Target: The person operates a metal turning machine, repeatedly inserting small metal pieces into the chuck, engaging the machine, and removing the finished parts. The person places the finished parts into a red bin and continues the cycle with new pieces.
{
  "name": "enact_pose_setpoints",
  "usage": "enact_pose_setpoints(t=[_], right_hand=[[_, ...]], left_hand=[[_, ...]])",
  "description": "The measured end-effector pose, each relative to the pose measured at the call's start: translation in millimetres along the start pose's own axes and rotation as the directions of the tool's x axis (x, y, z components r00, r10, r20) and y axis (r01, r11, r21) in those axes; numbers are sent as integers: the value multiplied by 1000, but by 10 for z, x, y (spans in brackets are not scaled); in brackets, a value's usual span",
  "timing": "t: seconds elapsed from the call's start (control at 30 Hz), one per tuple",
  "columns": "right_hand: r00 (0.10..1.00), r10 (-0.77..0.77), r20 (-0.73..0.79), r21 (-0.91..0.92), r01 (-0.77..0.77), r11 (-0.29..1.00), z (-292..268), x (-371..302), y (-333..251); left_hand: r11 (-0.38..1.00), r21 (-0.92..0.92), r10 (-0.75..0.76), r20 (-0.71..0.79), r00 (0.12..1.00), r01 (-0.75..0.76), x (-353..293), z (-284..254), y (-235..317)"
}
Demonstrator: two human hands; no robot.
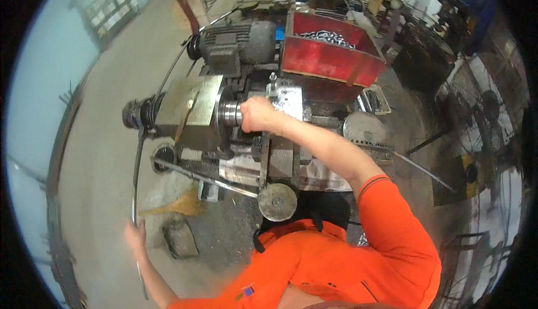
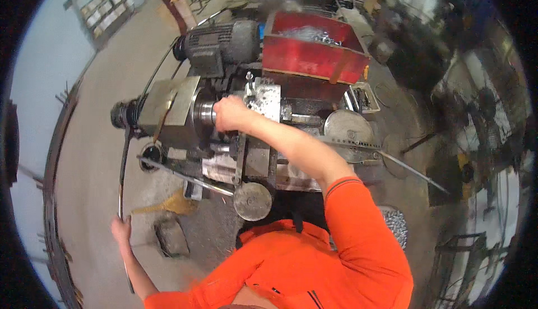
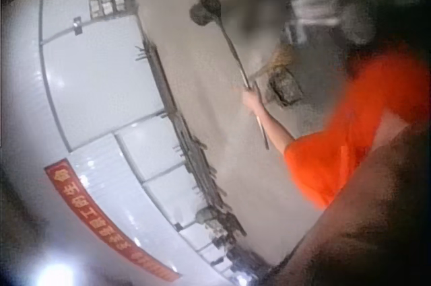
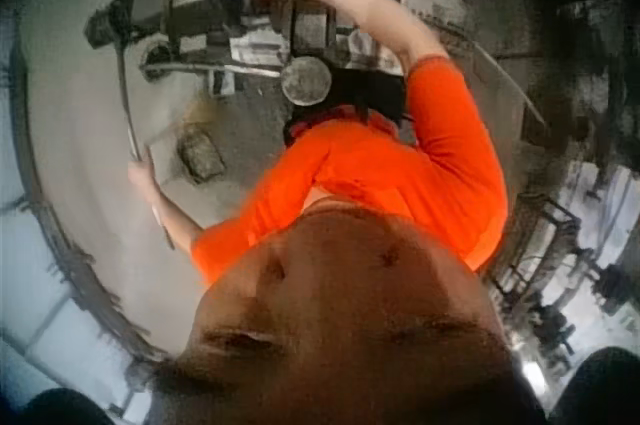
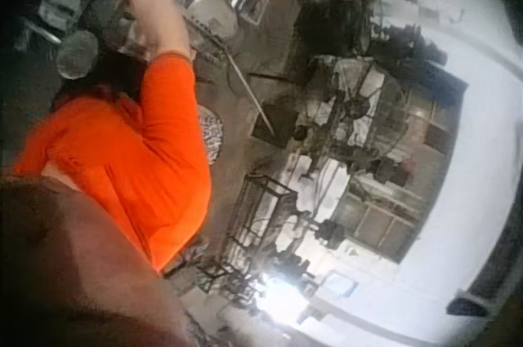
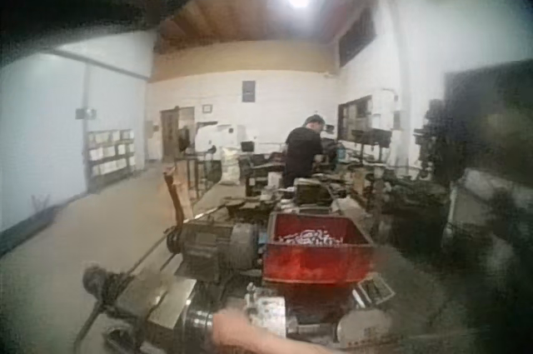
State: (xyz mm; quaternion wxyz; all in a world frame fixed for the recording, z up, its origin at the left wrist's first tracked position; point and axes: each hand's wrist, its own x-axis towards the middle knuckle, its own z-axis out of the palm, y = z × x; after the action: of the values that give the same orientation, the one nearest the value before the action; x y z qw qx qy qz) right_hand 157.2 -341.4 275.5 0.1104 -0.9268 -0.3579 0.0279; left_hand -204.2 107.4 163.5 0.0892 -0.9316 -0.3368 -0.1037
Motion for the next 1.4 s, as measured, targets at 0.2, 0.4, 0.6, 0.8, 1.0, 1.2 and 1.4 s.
enact_pose_setpoints(t=[0.2,0.4,0.6,0.8,1.0,1.2,1.4], right_hand=[[990,-58,-126,91,70,993,95,-57,78],[994,-38,-107,55,44,998,69,-91,38],[992,-68,-106,66,76,995,150,-50,119],[982,-84,-172,77,98,992,175,-19,111],[996,17,-92,83,-10,997,-34,-182,121],[973,209,-96,-55,-215,975,-898,-708,692],[820,315,-477,-50,-384,922,-1261,-855,1415]], left_hand=[[977,-26,-209,73,975,212,695,327,-449],[986,99,-123,-80,989,131,691,370,-395],[957,-129,-240,146,960,259,33,-228,477],[914,-248,-301,112,947,320,-604,-519,1198],[804,-518,-81,393,916,293,-456,-571,1095],[446,-811,112,470,876,378,-101,-136,906],[239,-894,260,435,862,379,-7,-173,1044]])
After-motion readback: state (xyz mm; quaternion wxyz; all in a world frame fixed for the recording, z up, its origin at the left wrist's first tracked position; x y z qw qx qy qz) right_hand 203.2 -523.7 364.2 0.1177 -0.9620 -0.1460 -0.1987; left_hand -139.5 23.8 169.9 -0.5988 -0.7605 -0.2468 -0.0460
